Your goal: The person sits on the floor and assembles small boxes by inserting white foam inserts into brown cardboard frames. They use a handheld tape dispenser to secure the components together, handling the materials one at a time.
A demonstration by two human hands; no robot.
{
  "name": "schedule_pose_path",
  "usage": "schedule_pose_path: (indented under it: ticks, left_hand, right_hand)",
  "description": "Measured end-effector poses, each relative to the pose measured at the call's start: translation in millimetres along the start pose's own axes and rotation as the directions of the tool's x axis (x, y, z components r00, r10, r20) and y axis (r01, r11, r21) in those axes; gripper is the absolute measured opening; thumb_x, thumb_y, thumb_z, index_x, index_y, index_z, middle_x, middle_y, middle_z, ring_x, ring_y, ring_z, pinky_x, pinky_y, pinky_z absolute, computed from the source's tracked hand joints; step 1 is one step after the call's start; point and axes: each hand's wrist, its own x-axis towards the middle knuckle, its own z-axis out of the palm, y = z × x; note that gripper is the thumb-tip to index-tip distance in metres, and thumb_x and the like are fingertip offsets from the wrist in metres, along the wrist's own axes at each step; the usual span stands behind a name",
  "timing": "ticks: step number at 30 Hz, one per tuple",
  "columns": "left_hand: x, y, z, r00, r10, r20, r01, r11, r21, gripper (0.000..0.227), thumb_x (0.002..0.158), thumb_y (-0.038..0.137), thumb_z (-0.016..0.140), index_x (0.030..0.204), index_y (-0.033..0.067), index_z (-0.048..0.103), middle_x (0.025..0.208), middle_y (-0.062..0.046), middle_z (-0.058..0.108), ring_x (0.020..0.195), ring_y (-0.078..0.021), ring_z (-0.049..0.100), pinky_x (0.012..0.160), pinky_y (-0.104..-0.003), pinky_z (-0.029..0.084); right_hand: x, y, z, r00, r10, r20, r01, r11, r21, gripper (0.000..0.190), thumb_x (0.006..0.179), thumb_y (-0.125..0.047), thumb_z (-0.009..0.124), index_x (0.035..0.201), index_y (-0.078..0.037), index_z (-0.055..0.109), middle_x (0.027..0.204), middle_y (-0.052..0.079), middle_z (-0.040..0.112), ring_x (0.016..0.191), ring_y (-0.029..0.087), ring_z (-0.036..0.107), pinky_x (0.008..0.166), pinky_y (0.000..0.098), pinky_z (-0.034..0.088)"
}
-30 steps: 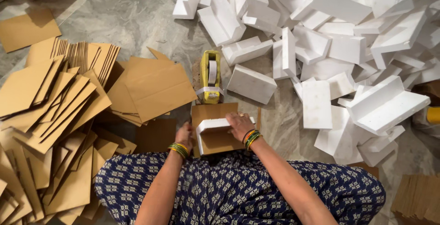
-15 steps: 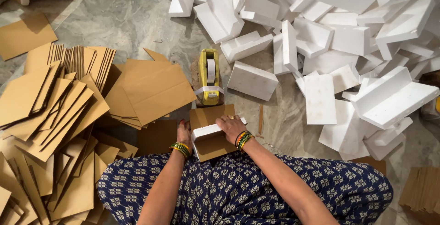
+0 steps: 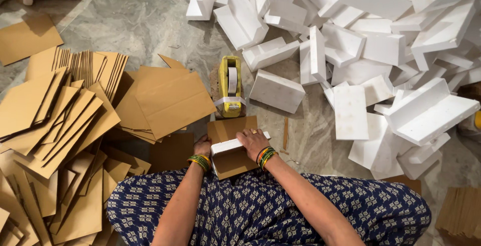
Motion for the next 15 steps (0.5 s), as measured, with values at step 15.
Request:
schedule_pose_path:
  ticks: [15]
  left_hand:
    - [-0.9, 10.6, -1.1, 0.963, -0.267, 0.043, 0.261, 0.875, -0.407, 0.044, 0.098, 0.035, 0.053, 0.115, -0.0033, 0.065, 0.105, -0.017, 0.068, 0.086, -0.0297, 0.063, 0.077, -0.041, 0.052]
  right_hand:
    - [-2.5, -12.5, 22.6, 0.974, -0.074, -0.213, 0.064, 0.997, -0.052, 0.036, 0.079, 0.006, 0.061, 0.109, -0.013, 0.055, 0.107, 0.009, 0.064, 0.102, 0.028, 0.063, 0.093, 0.0459, 0.044]
